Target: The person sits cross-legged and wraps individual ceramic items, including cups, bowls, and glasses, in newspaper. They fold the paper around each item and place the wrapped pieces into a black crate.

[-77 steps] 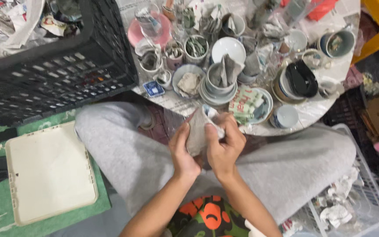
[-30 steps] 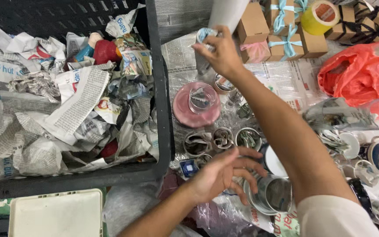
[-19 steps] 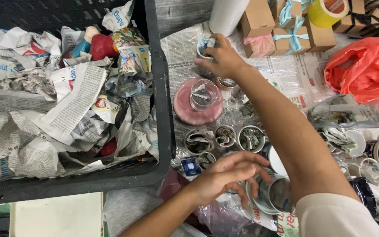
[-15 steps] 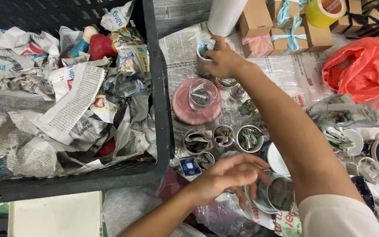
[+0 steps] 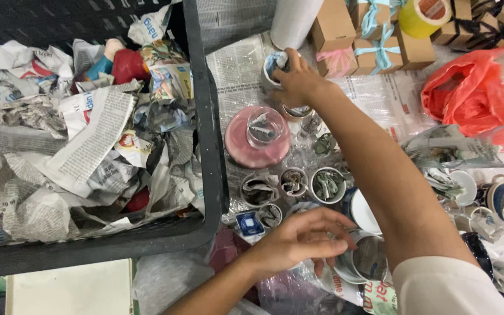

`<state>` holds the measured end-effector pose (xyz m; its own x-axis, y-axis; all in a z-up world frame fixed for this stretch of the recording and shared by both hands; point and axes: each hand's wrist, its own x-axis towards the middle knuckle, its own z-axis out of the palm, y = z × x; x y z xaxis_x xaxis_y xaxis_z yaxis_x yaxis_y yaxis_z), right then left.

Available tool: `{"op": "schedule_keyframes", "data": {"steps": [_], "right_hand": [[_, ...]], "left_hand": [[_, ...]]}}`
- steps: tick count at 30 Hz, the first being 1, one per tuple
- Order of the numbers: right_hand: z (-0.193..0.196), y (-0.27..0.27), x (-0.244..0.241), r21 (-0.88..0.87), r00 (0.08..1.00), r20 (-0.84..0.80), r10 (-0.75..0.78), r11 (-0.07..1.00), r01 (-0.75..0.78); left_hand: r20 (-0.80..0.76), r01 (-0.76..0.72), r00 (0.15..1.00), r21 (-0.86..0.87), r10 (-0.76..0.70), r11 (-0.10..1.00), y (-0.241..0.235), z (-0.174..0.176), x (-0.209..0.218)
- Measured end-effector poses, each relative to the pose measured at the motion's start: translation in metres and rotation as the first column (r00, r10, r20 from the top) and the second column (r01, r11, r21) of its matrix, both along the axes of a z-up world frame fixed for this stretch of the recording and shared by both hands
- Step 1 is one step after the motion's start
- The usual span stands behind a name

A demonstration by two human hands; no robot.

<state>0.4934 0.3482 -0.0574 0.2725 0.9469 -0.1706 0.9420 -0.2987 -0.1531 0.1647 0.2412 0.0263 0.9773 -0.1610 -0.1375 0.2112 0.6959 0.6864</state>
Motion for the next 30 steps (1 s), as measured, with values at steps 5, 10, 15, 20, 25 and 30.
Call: {"op": "schedule_keyframes", "data": {"steps": [5,10,15,20,25,30], "right_hand": [[0.001,-0.001,-0.007,0.051,0.999,0.009,-0.037,0.998,0.036],[0.02,-0.009,0.001,0.07,0.997,-0.071,-0.034,0.997,0.039],[0.033,-0.021,0.001,0.183,0.988,-0.146,0.04,0.983,-0.013],[0.048,-0.03,-0.005,0.279,0.985,-0.143,0.094,0.959,-0.051],[0.073,-0.045,-0.025,0.436,0.978,-0.116,0.172,0.894,-0.105],[0.09,-0.06,-0.057,0.504,0.954,-0.04,0.298,0.83,-0.238]], "left_hand": [[0.035,0.018,0.999,0.014,-0.018,1.0,0.002,0.002,-0.003],[0.004,-0.006,1.0,0.011,0.006,1.0,0.006,-0.001,-0.004],[0.011,0.006,1.0,0.035,-0.007,0.999,0.006,-0.002,-0.003],[0.001,0.006,1.0,0.046,-0.006,0.999,0.006,-0.002,-0.002],[0.004,-0.006,1.0,0.051,0.006,0.999,0.007,0.001,-0.001],[0.001,-0.01,1.0,0.099,0.01,0.995,0.007,-0.001,0.0]]}}
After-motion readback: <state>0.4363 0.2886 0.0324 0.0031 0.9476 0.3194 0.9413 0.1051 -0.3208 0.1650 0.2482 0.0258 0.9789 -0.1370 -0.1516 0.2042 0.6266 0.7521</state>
